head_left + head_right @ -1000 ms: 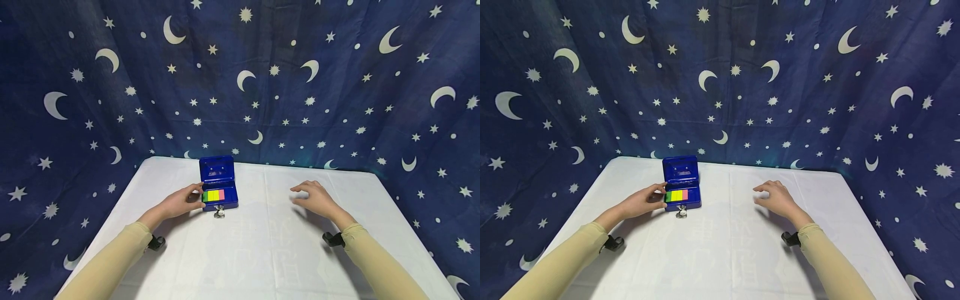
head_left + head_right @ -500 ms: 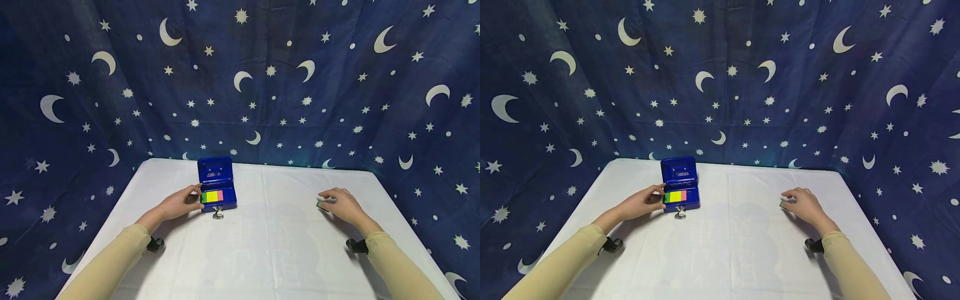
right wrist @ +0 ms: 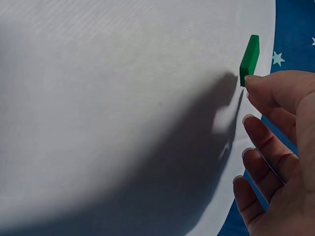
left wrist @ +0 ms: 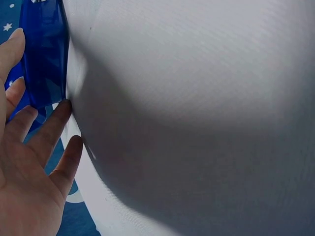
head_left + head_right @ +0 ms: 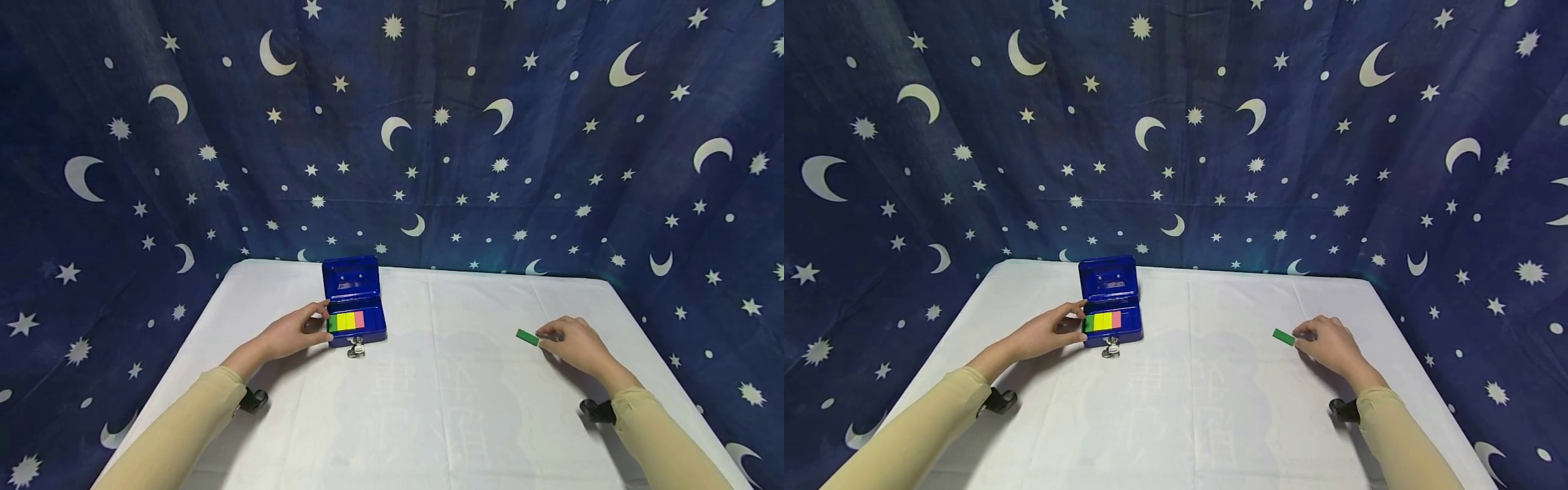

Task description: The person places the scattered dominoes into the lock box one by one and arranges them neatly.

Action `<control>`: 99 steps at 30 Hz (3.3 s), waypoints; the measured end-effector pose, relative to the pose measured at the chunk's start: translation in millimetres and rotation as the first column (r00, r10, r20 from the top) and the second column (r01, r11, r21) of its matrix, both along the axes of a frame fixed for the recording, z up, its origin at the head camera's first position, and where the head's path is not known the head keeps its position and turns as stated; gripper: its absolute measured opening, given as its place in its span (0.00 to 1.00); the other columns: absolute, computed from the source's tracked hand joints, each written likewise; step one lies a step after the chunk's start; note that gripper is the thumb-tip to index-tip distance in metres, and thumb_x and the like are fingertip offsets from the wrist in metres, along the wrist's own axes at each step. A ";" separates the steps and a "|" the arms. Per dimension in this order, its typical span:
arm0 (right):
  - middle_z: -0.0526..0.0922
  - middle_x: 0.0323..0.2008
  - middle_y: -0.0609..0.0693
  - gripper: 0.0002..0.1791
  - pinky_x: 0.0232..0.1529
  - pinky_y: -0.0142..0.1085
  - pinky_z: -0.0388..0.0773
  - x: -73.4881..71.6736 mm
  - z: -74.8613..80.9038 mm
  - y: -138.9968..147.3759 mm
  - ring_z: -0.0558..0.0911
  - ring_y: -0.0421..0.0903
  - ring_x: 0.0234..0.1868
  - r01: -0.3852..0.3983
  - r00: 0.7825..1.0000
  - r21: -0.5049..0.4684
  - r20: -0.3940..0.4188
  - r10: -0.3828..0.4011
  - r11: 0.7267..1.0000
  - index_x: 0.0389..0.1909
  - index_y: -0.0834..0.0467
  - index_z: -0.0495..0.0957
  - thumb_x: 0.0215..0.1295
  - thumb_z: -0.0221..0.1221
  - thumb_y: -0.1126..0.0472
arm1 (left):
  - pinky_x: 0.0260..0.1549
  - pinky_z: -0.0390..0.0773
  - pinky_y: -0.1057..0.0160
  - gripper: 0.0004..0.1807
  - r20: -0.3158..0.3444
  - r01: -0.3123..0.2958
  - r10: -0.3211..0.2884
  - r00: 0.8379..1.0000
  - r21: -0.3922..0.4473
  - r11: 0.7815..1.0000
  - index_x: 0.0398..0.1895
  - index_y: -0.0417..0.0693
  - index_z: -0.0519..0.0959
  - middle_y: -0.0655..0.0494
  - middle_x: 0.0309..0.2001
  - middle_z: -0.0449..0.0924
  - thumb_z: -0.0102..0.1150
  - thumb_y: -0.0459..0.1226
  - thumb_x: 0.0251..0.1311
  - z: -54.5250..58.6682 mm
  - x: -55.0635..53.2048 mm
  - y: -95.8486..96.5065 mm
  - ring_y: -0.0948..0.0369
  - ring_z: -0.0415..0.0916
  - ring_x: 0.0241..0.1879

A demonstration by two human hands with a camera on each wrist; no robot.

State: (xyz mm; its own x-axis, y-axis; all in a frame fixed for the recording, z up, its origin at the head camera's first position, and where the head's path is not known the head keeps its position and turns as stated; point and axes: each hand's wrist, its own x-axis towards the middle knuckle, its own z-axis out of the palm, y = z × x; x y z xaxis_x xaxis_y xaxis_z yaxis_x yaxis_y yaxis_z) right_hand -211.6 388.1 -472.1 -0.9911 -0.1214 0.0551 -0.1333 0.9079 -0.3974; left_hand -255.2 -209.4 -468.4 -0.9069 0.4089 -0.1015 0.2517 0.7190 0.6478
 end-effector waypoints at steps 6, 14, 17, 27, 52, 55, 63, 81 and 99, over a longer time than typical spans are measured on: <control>0.82 0.40 0.51 0.12 0.42 0.49 0.69 1.6 -5.7 2.9 0.74 0.53 0.44 0.027 1.000 0.000 0.016 -0.027 1.000 0.43 0.56 0.87 0.63 0.68 0.54 | 0.66 0.66 0.41 0.25 0.001 -0.002 0.002 1.000 0.001 1.000 0.56 0.54 0.73 0.55 0.79 0.57 0.66 0.55 0.64 1.2 0.8 0.5 0.49 0.71 0.68; 0.81 0.38 0.49 0.10 0.40 0.46 0.69 2.5 -7.4 -0.9 0.73 0.52 0.44 0.038 0.998 -0.045 0.052 -0.036 0.998 0.40 0.56 0.86 0.63 0.69 0.54 | 0.66 0.67 0.41 0.25 0.004 -0.001 0.001 1.000 -0.004 1.000 0.57 0.53 0.73 0.55 0.79 0.56 0.66 0.55 0.65 2.5 1.7 0.5 0.49 0.70 0.68; 0.81 0.37 0.48 0.09 0.41 0.46 0.69 2.4 -6.8 -3.6 0.73 0.52 0.44 0.032 0.998 -0.055 0.057 -0.029 0.998 0.39 0.55 0.86 0.62 0.69 0.55 | 0.66 0.67 0.41 0.25 0.001 0.002 -0.002 1.000 -0.005 1.000 0.57 0.53 0.73 0.54 0.79 0.56 0.66 0.55 0.65 2.7 1.6 0.4 0.49 0.70 0.68; 0.81 0.37 0.46 0.07 0.43 0.44 0.70 0.0 -9.9 -9.2 0.73 0.49 0.44 -0.019 0.998 -0.105 0.054 0.025 0.994 0.38 0.50 0.86 0.62 0.71 0.53 | 0.66 0.65 0.39 0.26 0.012 -0.003 0.003 1.000 -0.008 1.000 0.58 0.54 0.73 0.56 0.79 0.55 0.65 0.56 0.64 2.1 1.1 0.5 0.49 0.70 0.68; 0.78 0.49 0.55 0.33 0.48 0.47 0.70 -3.3 -10.6 -10.8 0.70 0.53 0.50 0.000 0.989 -0.203 0.144 0.030 0.979 0.63 0.56 0.79 0.60 0.72 0.44 | 0.66 0.66 0.40 0.24 0.016 -0.005 0.005 1.000 0.001 1.000 0.56 0.55 0.72 0.57 0.79 0.56 0.66 0.55 0.64 3.6 1.9 1.0 0.50 0.71 0.67; 0.77 0.50 0.56 0.33 0.48 0.47 0.71 -3.6 -11.5 -10.0 0.70 0.53 0.50 0.000 0.988 -0.216 0.150 0.033 0.976 0.63 0.57 0.78 0.61 0.71 0.44 | 0.66 0.66 0.39 0.25 0.019 -0.008 0.008 1.000 -0.002 1.000 0.56 0.55 0.72 0.56 0.79 0.56 0.66 0.55 0.64 3.3 1.8 1.5 0.49 0.72 0.67; 0.77 0.51 0.57 0.34 0.48 0.48 0.69 -4.7 -12.0 -10.1 0.67 0.55 0.52 0.012 0.986 -0.223 0.167 0.026 0.975 0.63 0.56 0.78 0.61 0.71 0.43 | 0.66 0.65 0.39 0.26 0.017 -0.009 0.009 1.000 0.001 1.000 0.56 0.55 0.72 0.56 0.79 0.56 0.66 0.57 0.63 2.0 0.3 1.2 0.49 0.72 0.67; 0.76 0.55 0.58 0.33 0.50 0.50 0.68 -3.6 -12.1 -11.7 0.66 0.56 0.55 0.021 0.985 -0.247 0.173 0.023 0.969 0.62 0.56 0.79 0.60 0.71 0.43 | 0.66 0.66 0.40 0.26 0.006 0.000 0.000 1.000 -0.008 1.000 0.56 0.55 0.72 0.55 0.79 0.56 0.66 0.56 0.63 4.5 1.0 1.3 0.50 0.72 0.66; 0.77 0.52 0.56 0.31 0.48 0.48 0.69 -4.0 -14.1 -11.9 0.69 0.55 0.53 0.022 0.990 -0.219 0.142 0.010 0.975 0.61 0.54 0.80 0.60 0.71 0.43 | 0.66 0.65 0.39 0.25 0.005 -0.008 0.008 1.000 -0.017 1.000 0.56 0.56 0.72 0.55 0.78 0.57 0.66 0.57 0.63 5.4 2.3 1.8 0.49 0.72 0.67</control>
